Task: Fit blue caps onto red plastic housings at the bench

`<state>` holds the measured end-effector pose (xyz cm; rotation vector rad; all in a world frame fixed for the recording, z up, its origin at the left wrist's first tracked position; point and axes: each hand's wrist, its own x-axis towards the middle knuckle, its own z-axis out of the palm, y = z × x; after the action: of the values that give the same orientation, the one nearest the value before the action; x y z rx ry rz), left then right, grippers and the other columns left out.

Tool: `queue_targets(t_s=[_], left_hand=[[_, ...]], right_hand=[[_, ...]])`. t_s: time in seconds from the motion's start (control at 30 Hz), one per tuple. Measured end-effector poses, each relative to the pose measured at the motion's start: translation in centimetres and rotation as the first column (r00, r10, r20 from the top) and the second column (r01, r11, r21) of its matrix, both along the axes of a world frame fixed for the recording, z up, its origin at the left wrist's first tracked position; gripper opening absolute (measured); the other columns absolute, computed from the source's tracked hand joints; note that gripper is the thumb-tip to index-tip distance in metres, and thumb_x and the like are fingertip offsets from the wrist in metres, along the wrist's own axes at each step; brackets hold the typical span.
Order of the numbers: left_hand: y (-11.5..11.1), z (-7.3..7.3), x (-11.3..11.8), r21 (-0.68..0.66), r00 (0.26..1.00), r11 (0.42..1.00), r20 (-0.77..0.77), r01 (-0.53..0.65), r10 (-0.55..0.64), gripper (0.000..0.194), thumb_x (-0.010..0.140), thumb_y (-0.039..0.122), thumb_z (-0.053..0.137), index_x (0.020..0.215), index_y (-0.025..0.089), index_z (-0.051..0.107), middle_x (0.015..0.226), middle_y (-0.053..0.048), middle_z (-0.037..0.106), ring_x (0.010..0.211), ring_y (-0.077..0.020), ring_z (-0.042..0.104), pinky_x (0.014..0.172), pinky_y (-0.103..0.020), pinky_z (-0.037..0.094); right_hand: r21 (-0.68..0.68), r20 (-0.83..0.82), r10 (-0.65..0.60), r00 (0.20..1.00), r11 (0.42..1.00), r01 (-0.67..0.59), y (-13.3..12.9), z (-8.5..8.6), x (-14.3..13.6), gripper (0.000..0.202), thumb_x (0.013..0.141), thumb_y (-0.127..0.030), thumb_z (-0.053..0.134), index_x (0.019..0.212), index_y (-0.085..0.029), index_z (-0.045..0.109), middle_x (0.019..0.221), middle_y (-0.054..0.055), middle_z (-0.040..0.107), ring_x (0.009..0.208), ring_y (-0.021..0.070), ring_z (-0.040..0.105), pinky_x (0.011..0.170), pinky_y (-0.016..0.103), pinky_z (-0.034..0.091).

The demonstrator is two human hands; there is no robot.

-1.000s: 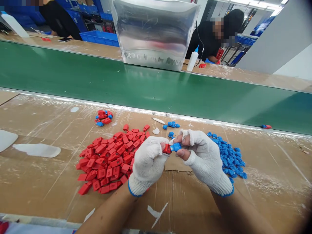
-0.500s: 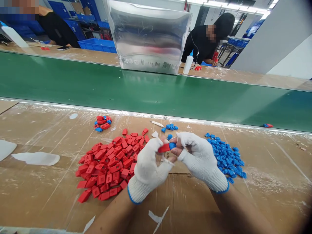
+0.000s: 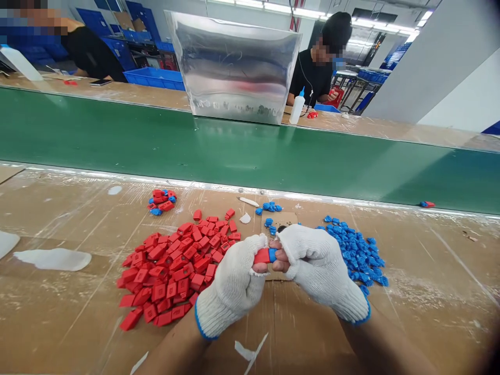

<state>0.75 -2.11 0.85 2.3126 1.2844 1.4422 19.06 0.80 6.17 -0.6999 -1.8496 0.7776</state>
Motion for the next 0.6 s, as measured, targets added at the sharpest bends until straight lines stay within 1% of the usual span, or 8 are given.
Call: queue_targets(t_s=[0.1,0.2,0.27,0.33,0.4,0.43,0.53,0.6], left_hand=[[-0.2,0.5,0.6,-0.039,0.999,0.999,0.043,0.014,-0.013,0.036,0.114,0.041,0.033,0.107,0.024,0.063,0.085,-0.006,0.073,0.069,-0.0214,0.071,0.065,-0.032,0.055],[0.0,0.9,0.9,-0.198,0.995,0.978,0.083,0.068,-0.052,0.031,0.113,0.035,0.035,0.104,0.024,0.062,0.084,-0.004,0.072,0.067,-0.0195,0.067,0.064,-0.031,0.051],[0.7,1.1,0.6,-0.332,0.997,0.941,0.062,0.065,-0.047,0.028,0.112,0.032,0.036,0.115,0.022,0.062,0.089,-0.004,0.072,0.072,-0.0202,0.068,0.068,-0.032,0.052],[1.9,1.0,-0.2,-0.389,0.998,0.92,-0.048,-0.054,0.038,0.029,0.109,0.031,0.042,0.127,0.019,0.061,0.098,-0.008,0.073,0.085,-0.0243,0.069,0.078,-0.037,0.053],[3.3,0.6,-1.2,-0.35,0.953,0.902,-0.251,-0.253,0.17,0.036,0.104,0.031,0.049,0.134,0.018,0.062,0.111,-0.013,0.073,0.102,-0.0311,0.069,0.09,-0.045,0.052],[4.0,0.4,-1.6,-0.311,0.904,0.885,-0.363,-0.347,0.227,0.038,0.102,0.029,0.051,0.135,0.018,0.064,0.115,-0.014,0.072,0.109,-0.0342,0.067,0.094,-0.048,0.05],[5.3,-0.5,-2.5,-0.262,0.757,0.84,-0.608,-0.476,0.239,0.036,0.098,0.027,0.053,0.128,0.023,0.073,0.12,-0.015,0.071,0.116,-0.0373,0.062,0.097,-0.051,0.045],[5.6,-1.0,-2.6,-0.275,0.716,0.829,-0.669,-0.487,0.198,0.034,0.097,0.029,0.055,0.123,0.026,0.077,0.124,-0.015,0.071,0.116,-0.0365,0.062,0.096,-0.05,0.044]], right_hand=[[-0.001,0.026,-0.037,0.999,0.999,0.038,-0.4,-0.1,-0.2,0.039,0.088,-0.018,0.08,0.06,-0.023,0.054,0.064,-0.002,0.061,0.059,0.0156,0.059,0.057,0.03,0.051],[-0.015,0.056,-0.073,0.996,0.997,0.074,-0.2,-0.8,-0.1,0.031,0.09,-0.018,0.074,0.065,-0.023,0.057,0.07,0.0,0.064,0.065,0.0165,0.059,0.059,0.03,0.05],[-0.042,0.091,-0.072,0.993,0.996,0.076,1.1,-1.4,0.8,0.021,0.093,-0.021,0.07,0.073,-0.022,0.063,0.079,0.002,0.068,0.072,0.0176,0.062,0.067,0.031,0.053],[-0.099,0.148,-0.156,0.977,0.98,0.171,3.9,-2.2,2.8,0.013,0.093,-0.028,0.069,0.082,-0.022,0.067,0.085,0.002,0.07,0.079,0.0183,0.064,0.075,0.033,0.055],[-0.161,0.241,-0.374,0.896,0.895,0.417,8.0,-2.9,5.4,0.017,0.092,-0.036,0.07,0.089,-0.019,0.068,0.084,0.002,0.068,0.08,0.018,0.063,0.076,0.033,0.053],[-0.175,0.348,-0.484,0.803,0.808,0.563,10.3,-3.3,6.8,0.019,0.092,-0.037,0.068,0.085,-0.019,0.065,0.079,0.001,0.066,0.077,0.017,0.06,0.075,0.032,0.051],[-0.151,0.492,-0.547,0.677,0.712,0.685,16.1,-4.6,10.1,0.029,0.097,-0.036,0.068,0.076,-0.018,0.06,0.068,0.0,0.06,0.067,0.0156,0.056,0.069,0.032,0.049],[-0.104,0.561,-0.558,0.612,0.686,0.721,18.2,-5.5,11.5,0.032,0.101,-0.039,0.071,0.08,-0.017,0.063,0.072,-0.001,0.062,0.068,0.0147,0.058,0.069,0.031,0.052]])
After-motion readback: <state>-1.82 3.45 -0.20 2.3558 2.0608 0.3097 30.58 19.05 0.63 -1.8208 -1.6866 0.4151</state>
